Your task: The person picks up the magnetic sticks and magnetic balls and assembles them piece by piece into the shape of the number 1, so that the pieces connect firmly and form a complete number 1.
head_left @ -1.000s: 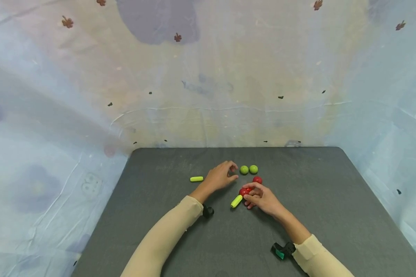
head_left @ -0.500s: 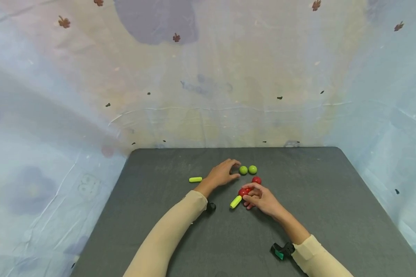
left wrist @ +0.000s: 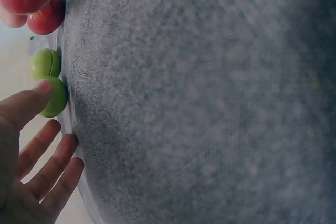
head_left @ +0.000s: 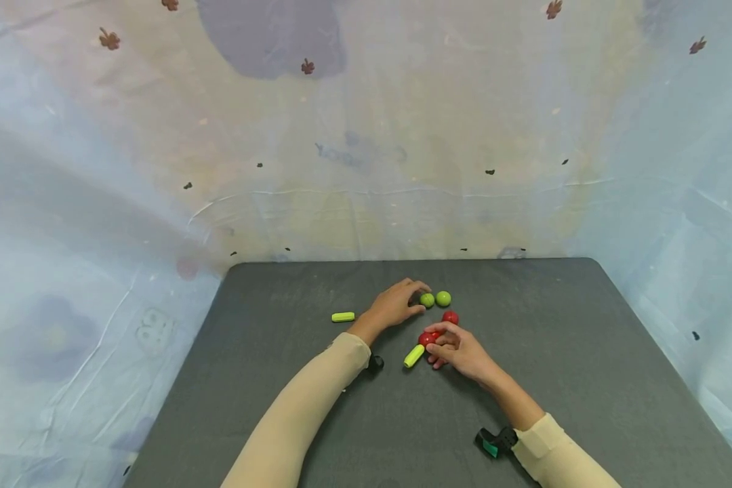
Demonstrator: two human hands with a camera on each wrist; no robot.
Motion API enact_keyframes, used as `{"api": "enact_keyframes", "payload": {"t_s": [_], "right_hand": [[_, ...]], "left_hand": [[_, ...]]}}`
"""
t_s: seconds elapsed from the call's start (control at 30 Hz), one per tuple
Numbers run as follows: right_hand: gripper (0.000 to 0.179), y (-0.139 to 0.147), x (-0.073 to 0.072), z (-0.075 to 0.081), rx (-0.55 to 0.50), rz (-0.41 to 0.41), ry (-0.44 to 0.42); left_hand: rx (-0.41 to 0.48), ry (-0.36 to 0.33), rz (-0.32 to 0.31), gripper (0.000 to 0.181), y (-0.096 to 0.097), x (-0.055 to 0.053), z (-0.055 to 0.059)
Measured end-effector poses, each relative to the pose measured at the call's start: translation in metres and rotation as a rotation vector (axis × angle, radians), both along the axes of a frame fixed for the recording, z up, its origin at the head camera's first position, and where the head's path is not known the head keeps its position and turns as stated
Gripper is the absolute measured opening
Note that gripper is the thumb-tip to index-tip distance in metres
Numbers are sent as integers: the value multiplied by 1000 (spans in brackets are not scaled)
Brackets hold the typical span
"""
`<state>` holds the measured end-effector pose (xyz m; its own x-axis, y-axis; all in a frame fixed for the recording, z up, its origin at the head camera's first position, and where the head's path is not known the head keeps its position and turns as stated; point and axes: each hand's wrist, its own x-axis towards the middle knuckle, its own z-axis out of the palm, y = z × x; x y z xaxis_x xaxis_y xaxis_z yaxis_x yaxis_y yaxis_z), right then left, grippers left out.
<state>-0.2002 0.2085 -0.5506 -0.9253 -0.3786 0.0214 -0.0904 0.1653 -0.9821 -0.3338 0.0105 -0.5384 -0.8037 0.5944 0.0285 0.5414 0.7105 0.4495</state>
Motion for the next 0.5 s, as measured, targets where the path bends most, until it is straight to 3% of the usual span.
{"api": "enact_keyframes", "payload": {"t_s": [0.5], "right_hand": [[43,-1,0,0,-2,-7,-1]], "left_hand": [[46,5,12,35,-5,0,-5]]}}
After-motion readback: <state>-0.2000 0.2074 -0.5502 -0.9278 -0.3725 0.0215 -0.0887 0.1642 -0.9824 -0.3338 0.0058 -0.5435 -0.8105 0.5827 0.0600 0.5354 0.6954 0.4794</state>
